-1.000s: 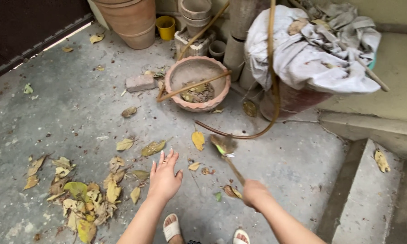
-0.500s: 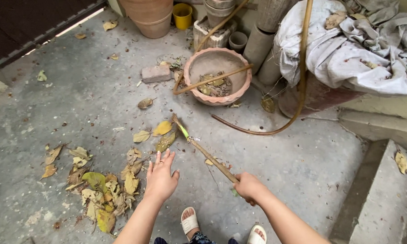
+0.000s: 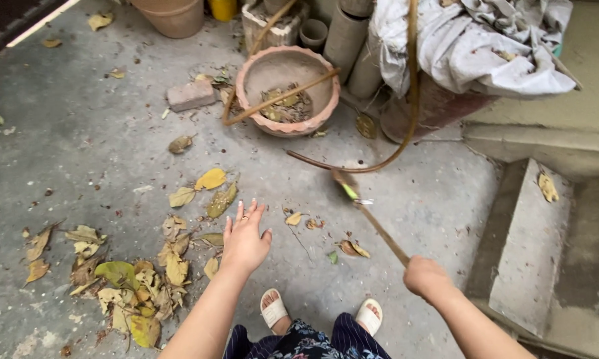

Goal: Sweeping and moving dried leaves on an outdoor patio using a stick.

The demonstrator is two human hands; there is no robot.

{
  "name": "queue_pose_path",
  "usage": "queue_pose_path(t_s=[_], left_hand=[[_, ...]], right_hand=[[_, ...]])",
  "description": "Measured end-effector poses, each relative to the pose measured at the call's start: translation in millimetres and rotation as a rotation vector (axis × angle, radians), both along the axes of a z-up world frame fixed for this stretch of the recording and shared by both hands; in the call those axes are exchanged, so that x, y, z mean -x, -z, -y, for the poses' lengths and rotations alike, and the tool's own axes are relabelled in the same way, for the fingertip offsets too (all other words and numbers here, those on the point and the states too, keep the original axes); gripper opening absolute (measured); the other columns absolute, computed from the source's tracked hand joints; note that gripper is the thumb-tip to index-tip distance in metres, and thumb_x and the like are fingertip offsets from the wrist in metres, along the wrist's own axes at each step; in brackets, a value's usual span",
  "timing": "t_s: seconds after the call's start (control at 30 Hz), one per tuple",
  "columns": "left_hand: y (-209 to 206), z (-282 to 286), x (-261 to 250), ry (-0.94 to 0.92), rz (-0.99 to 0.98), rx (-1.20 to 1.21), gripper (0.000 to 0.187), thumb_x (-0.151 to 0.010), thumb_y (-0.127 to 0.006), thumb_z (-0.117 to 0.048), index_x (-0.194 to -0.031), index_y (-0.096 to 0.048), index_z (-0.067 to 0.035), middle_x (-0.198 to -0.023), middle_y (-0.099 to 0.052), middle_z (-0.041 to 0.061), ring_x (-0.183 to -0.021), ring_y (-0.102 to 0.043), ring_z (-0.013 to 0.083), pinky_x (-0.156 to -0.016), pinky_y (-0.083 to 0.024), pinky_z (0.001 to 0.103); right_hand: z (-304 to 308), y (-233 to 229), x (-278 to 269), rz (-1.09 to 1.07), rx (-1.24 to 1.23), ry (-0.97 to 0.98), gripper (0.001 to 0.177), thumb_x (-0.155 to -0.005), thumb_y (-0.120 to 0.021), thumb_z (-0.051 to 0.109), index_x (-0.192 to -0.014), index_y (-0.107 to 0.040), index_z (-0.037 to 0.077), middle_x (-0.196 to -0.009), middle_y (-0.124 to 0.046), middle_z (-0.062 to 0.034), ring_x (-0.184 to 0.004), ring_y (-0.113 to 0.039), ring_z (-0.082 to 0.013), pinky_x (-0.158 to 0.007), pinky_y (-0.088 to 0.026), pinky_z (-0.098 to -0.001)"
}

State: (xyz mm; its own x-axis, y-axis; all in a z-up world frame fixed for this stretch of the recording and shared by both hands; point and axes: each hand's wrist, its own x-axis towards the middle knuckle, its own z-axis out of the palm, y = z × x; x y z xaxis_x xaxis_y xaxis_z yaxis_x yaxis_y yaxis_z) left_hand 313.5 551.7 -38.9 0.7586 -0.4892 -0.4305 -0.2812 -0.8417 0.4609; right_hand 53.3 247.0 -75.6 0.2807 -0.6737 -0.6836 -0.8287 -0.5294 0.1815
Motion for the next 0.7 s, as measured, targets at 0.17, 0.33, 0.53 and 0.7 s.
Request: queue_pose_path(t_s=[0.17, 0.33, 0.53, 0.7], left_hand=[[13, 6, 2, 0.044, 0.001, 0.015, 0.067, -0.093, -0.063, -0.026, -0.154, -0.038, -0.018, -0.168, -0.025, -0.002, -0.158, -0.011, 0.0203, -0.127, -0.007, 0.046], [17, 2, 3, 0.037, -0.001, 0.014, 0.068, -0.092, -0.064, -0.026, -0.154, -0.039, -0.018, -0.168, -0.026, -0.002, -0.158, -0.012, 0.0201, -0.128, -0.008, 0.046], [16, -3, 2, -0.003, -0.015, 0.034, 0.069, -0.091, -0.066, -0.026, -0.154, -0.038, -0.019, -0.167, -0.026, -0.002, -0.158, -0.012, 0.0205, -0.127, -0.008, 0.047], [12, -8, 0, -0.033, -0.018, 0.054, 0.07, -0.09, -0.067, -0.026, -0.154, -0.039, -0.019, -0.167, -0.026, -0.001, -0.158, -0.012, 0.0207, -0.127, -0.009, 0.046]], right_hand=[[17, 24, 26, -0.192, -0.032, 0.096, 0.032, -0.092, -0.054, 0.001, -0.119, -0.07, -0.006, -0.093, -0.08, -0.0262, -0.079, -0.08, -0.0338, -0.068, -0.063, -0.0434], [38, 79, 46, -0.196, -0.139, 0.604, 0.032, -0.091, -0.044, -0.008, -0.105, -0.073, -0.012, -0.064, -0.064, -0.0192, -0.05, -0.054, -0.0257, -0.041, -0.04, -0.0415], [10, 2, -17, -0.17, -0.443, 0.55, 0.019, -0.103, -0.056, 0.012, -0.091, -0.064, -0.001, -0.053, -0.05, -0.0025, -0.043, -0.047, -0.0165, -0.039, -0.042, -0.0343], [-20, -51, -80, -0.091, -0.611, 0.541, 0.017, -0.102, -0.06, 0.014, -0.093, -0.069, 0.004, -0.051, -0.051, 0.001, -0.038, -0.043, -0.0092, -0.036, -0.035, -0.0263]])
